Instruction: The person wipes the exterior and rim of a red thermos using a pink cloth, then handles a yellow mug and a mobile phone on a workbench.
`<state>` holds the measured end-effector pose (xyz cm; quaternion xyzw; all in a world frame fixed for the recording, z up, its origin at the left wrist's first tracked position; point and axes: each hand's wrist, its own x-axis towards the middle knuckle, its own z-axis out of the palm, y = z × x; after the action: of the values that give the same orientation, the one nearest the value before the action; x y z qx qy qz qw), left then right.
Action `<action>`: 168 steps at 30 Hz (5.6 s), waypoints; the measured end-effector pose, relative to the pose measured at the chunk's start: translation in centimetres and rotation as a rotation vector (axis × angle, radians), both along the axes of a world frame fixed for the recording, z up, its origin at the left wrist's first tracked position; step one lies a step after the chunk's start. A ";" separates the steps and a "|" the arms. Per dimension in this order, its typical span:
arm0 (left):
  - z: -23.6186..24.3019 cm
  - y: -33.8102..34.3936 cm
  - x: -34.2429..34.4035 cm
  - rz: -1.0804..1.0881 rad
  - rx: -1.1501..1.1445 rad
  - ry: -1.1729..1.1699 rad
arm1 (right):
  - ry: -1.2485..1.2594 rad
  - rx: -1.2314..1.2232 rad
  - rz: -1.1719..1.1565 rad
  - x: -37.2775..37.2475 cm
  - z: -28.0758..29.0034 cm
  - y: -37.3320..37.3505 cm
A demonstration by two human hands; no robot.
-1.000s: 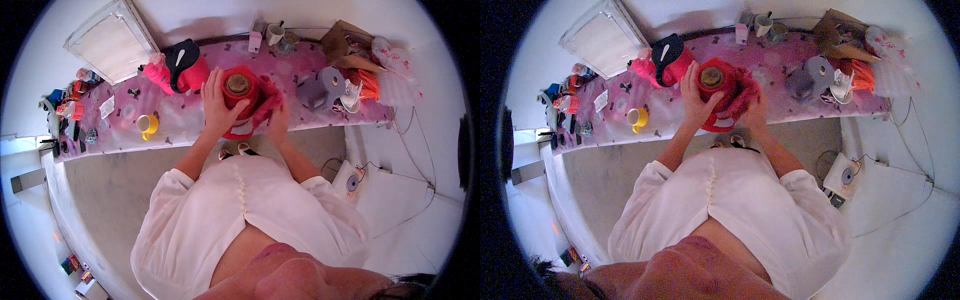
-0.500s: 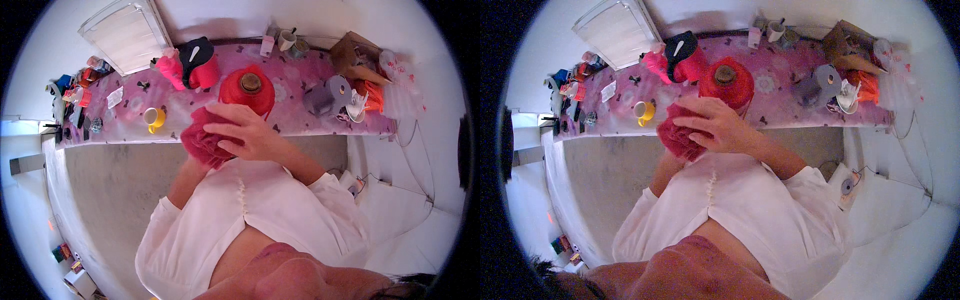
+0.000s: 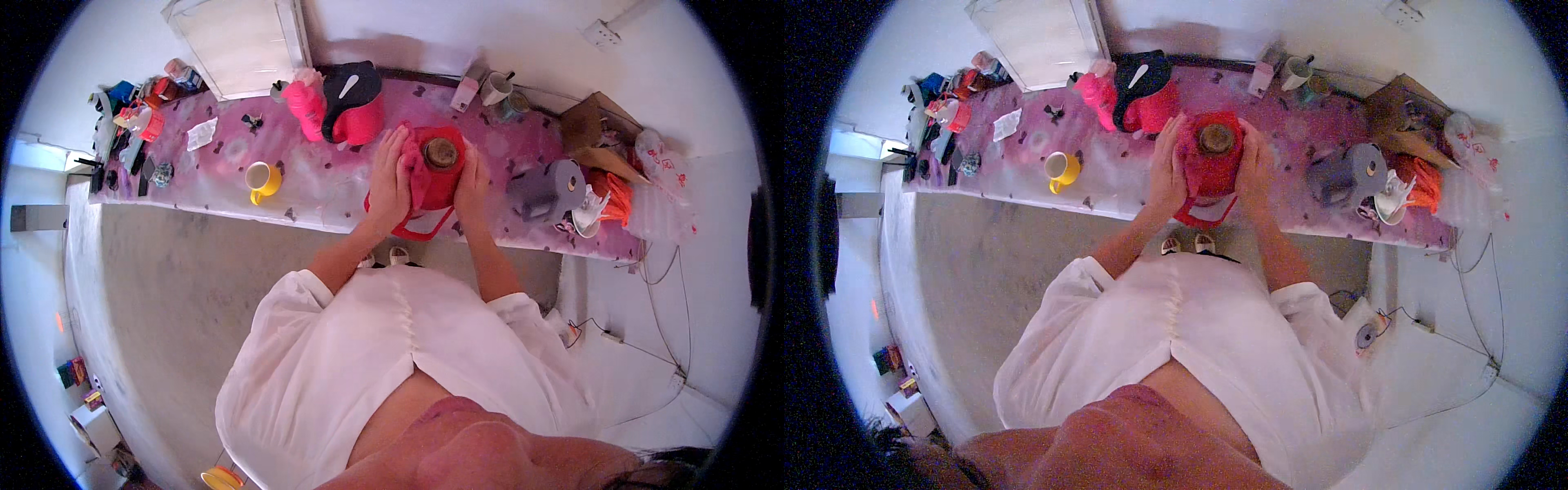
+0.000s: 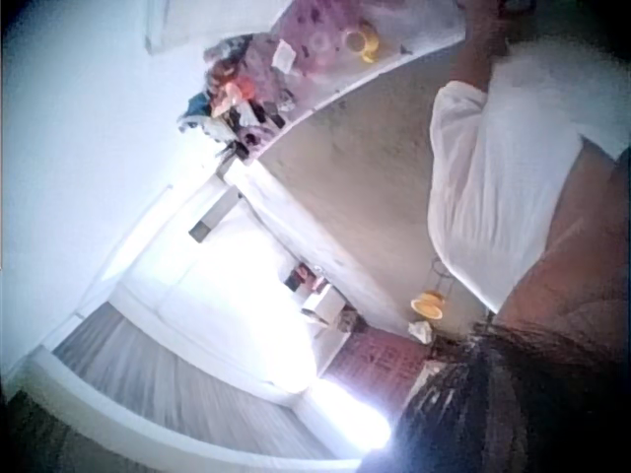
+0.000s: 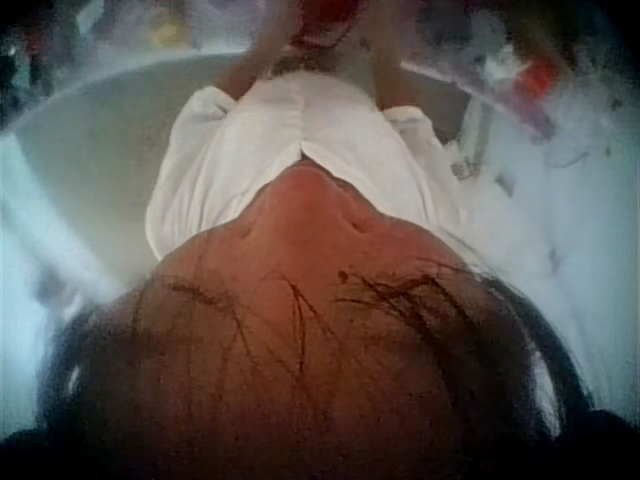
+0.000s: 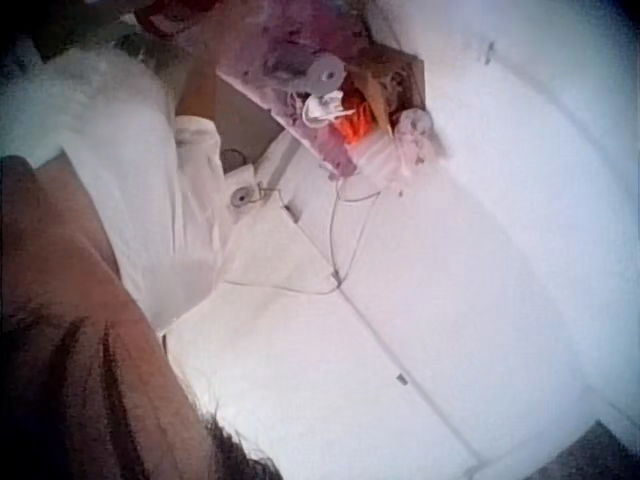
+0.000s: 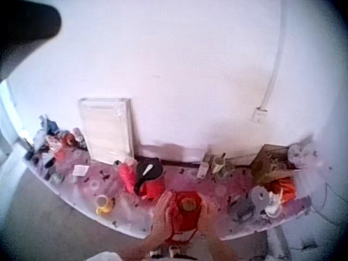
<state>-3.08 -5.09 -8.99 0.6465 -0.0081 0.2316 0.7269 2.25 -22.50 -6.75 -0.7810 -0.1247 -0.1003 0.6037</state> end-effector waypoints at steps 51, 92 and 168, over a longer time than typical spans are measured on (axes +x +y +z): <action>2.8 4.7 9.7 -0.762 0.267 0.031 | 0.068 0.128 -0.002 0.3 -2.1 0.2; 2.8 1.1 0.9 -0.019 0.493 -0.023 | 0.047 0.323 0.062 0.4 -1.3 1.1; 0.2 3.9 6.9 -0.375 0.255 0.030 | 0.039 0.135 -0.010 0.5 -0.5 0.8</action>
<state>3.84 -1.23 -8.81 0.7236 -0.1466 0.0801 0.6696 2.77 -21.70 -7.28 -0.7408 -0.1018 -0.0962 0.6569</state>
